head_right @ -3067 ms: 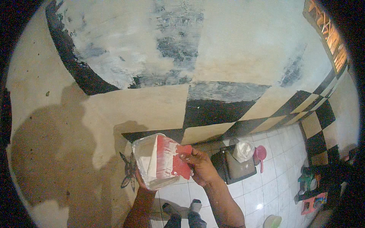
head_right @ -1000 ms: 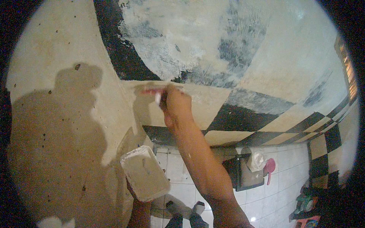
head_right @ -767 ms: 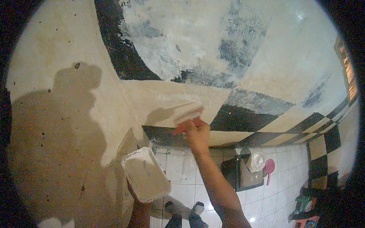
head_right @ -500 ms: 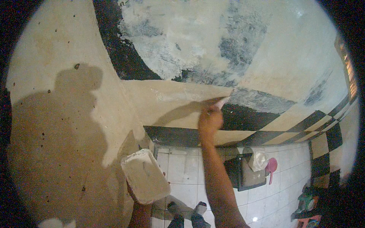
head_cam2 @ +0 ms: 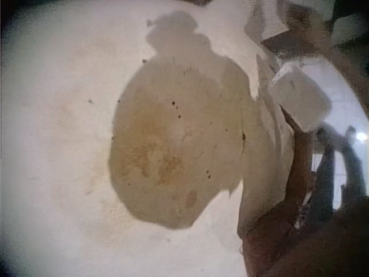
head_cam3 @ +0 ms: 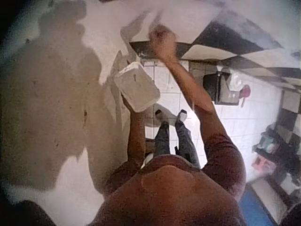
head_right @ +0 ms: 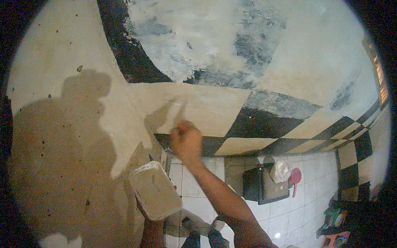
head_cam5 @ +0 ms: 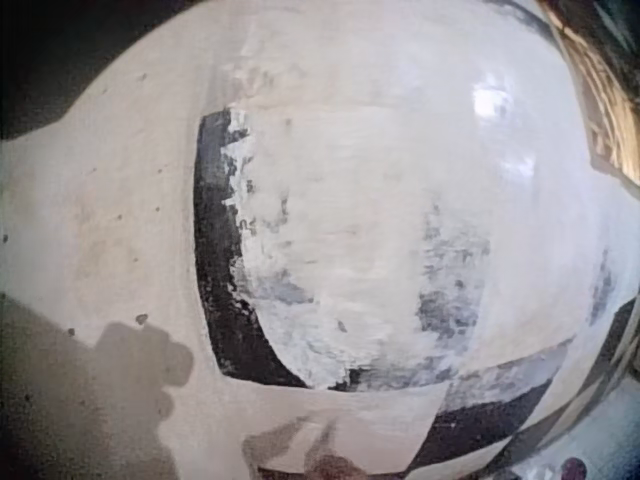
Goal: The person applies a white compound to the lower section of a wall using a red spreader tool. They periodically scoop more compound from a white plastic container onto the spreader and then smooth it across the black and white tiled or painted surface.
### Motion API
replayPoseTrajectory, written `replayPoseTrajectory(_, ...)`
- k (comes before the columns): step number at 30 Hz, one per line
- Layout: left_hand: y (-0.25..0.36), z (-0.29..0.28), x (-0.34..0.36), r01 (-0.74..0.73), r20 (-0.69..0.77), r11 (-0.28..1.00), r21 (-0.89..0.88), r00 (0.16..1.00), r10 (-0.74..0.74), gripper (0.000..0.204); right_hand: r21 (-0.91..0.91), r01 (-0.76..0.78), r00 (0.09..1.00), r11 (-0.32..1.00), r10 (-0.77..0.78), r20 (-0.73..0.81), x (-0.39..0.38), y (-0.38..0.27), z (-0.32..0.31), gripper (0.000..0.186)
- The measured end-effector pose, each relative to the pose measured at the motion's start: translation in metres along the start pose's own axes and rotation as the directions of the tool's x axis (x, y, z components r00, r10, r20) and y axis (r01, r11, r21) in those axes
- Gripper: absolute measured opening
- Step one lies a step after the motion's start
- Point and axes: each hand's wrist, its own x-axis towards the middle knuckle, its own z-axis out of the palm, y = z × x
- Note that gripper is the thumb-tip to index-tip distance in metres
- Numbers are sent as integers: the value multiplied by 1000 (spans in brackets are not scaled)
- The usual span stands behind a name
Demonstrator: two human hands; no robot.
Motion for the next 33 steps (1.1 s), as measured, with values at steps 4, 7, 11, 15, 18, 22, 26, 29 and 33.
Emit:
replayPoseTrajectory(4, 7, 3, 2, -36, 28, 999, 34, 999, 35, 87, 250, -50, 944, 967, 128, -304, -4, 50, -57, 16)
replayPoseTrajectory(7, 11, -3, 1, -38, -27, 999, 23, 999, 39, 85, 116, -116, 851, 986, 159, -501, 18, 73, -72, 18)
replayPoseTrajectory(11, 10, -17, -1, -36, -70, 999, 36, 997, 38, 81, -313, -116, 785, 943, -106, -610, 65, 40, -36, 16)
replayPoseTrajectory(15, 7, -22, -4, -54, -108, 997, 46, 992, 59, 77, -272, 198, 876, 942, -295, -382, 44, -17, 34, 18)
replayPoseTrajectory(18, 5, -22, -2, -57, -121, 998, 38, 991, 61, 75, -72, 254, 948, 965, -263, -179, 17, -39, 32, 12)
replayPoseTrajectory(22, -6, -34, 2, -43, -117, 942, 332, 989, 86, 77, 399, 14, 998, 917, 10, -60, 7, 22, -25, 19)
replayPoseTrajectory(26, -14, -11, 3, 2, -118, 1000, -11, 993, -3, 67, 480, 7, 960, 877, 129, -250, -9, 95, -119, 20)
replayPoseTrajectory(29, -19, -24, 4, 61, -166, 998, 23, 984, -57, 89, 258, -58, 868, 964, 177, -464, -15, 151, -197, 21)
replayPoseTrajectory(33, -19, -41, 3, 81, -198, 995, 61, 978, -68, 93, 195, -35, 841, 980, 135, -525, -4, 157, -240, 22)
